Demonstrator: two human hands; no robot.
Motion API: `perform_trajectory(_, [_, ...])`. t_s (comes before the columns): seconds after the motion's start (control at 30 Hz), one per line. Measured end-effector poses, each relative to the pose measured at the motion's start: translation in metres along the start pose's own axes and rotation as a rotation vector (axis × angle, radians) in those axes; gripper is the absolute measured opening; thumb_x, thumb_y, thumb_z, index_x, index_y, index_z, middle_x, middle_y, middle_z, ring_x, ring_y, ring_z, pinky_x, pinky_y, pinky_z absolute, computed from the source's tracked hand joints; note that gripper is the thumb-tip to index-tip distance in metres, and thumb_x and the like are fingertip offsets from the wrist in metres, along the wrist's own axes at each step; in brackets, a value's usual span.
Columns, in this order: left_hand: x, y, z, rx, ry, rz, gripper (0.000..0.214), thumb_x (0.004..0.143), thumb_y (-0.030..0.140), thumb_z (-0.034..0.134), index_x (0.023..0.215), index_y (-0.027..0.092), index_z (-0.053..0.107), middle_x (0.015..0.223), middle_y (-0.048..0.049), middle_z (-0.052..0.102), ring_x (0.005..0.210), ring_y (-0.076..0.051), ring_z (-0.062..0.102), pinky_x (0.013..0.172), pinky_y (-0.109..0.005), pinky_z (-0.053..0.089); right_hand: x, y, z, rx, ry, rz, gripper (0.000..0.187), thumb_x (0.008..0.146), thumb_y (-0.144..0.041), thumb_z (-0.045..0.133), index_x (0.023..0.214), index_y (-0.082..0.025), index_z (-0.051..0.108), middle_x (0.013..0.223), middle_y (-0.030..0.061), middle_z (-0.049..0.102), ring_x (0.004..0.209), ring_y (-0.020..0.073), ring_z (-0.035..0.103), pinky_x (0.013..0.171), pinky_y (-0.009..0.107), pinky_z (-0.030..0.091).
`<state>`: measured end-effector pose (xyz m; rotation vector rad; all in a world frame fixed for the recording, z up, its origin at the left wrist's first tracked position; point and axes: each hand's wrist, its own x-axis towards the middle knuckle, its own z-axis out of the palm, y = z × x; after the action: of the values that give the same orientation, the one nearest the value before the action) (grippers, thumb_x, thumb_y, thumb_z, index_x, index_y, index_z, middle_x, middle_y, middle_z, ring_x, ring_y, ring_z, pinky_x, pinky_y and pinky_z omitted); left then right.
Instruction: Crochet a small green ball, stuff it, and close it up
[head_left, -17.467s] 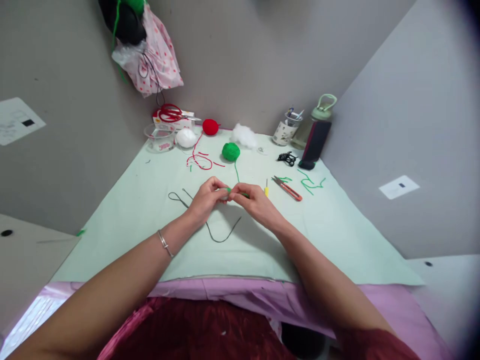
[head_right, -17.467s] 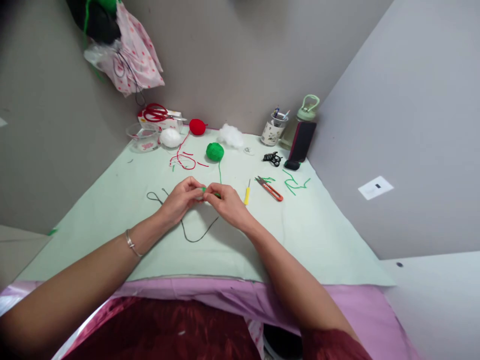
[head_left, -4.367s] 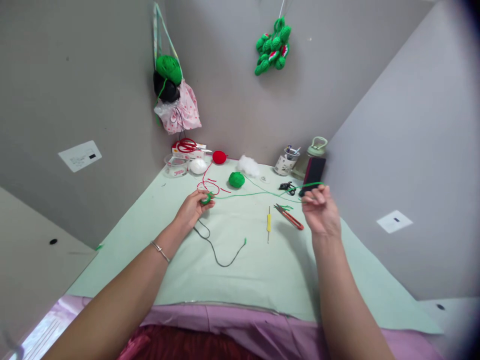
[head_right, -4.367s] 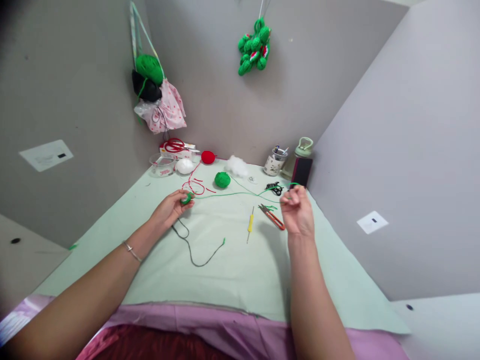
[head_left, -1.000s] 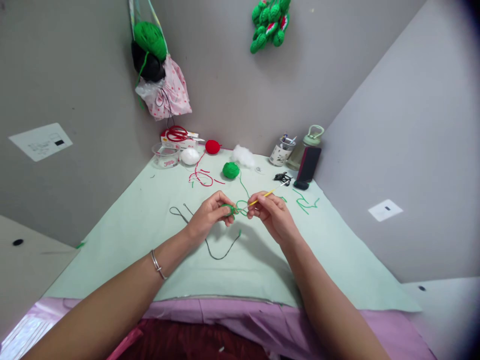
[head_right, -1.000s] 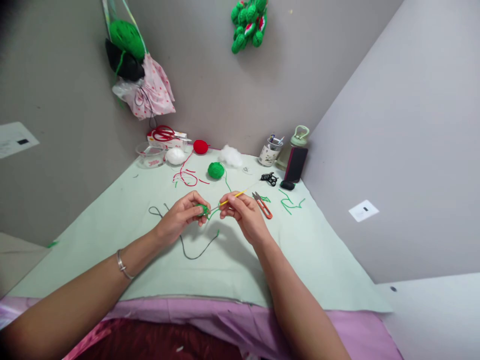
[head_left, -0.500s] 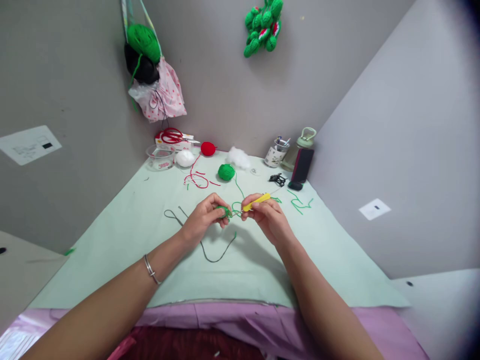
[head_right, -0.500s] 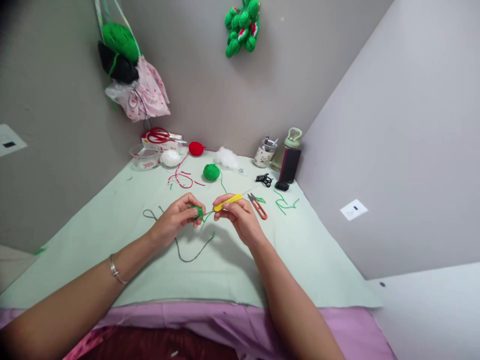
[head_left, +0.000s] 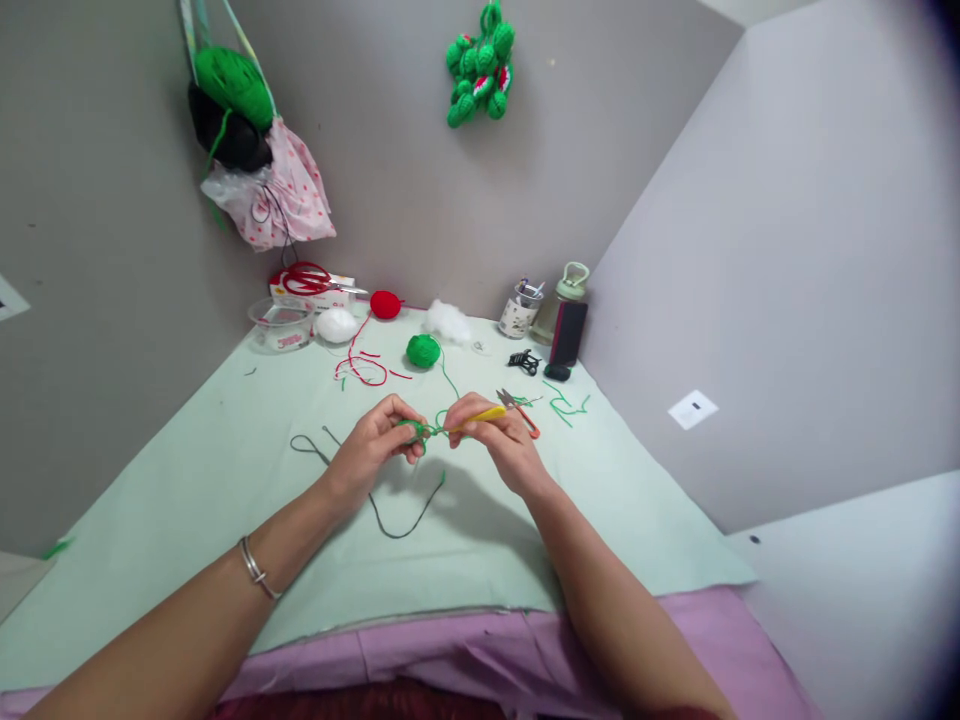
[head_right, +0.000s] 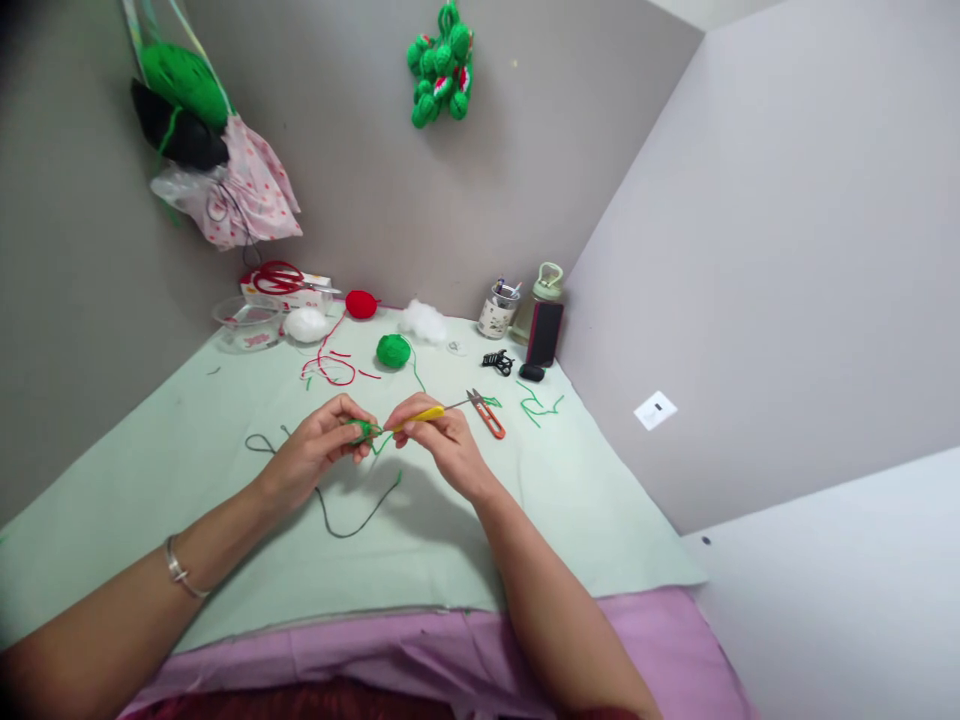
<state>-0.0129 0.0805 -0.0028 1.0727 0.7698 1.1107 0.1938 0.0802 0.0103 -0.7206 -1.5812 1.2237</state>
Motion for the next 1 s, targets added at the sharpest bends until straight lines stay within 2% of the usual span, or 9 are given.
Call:
perform_trajectory(0.23, [0.000, 0.000, 0.001, 0.013, 0.014, 0.003, 0.021, 0.076, 0.031, 0.080, 0.082, 0.018, 0.064, 0.074, -0.0016, 0.071, 0.063, -0.015, 0.063, 0.060, -0.028, 0.050, -0.003, -0.012, 0.000, -0.085, -0.070, -0.073, 0.020, 0.095, -0.024, 0.063, 0.091, -0.026, 0.082, 0.102, 0.0056, 0.065, 0.088, 0.0188, 0.063, 0.081, 0.034, 0.054])
perform_trajectory(0.43, [0.000, 0.000, 0.000, 0.014, 0.030, 0.000, 0.021, 0.077, 0.030, 0.080, 0.083, 0.018, 0.064, 0.082, -0.0033, 0.074, 0.064, -0.014, 0.064, 0.061, -0.028, 0.050, -0.007, -0.017, -0.003, -0.253, -0.067, -0.105, 0.021, 0.098, -0.029, 0.062, 0.088, -0.026, 0.081, 0.112, 0.0080, 0.067, 0.105, 0.0238, 0.062, 0.090, 0.038, 0.050])
perform_trajectory(1.0, [0.002, -0.002, -0.002, 0.018, 0.065, 0.036, 0.022, 0.074, 0.031, 0.080, 0.085, 0.018, 0.065, 0.080, -0.0037, 0.074, 0.065, -0.016, 0.065, 0.061, -0.029, 0.050, -0.010, -0.022, -0.001, -0.367, -0.100, -0.174, 0.026, 0.100, -0.035, 0.059, 0.086, -0.026, 0.078, 0.116, 0.0095, 0.069, 0.106, 0.0251, 0.062, 0.094, 0.042, 0.050])
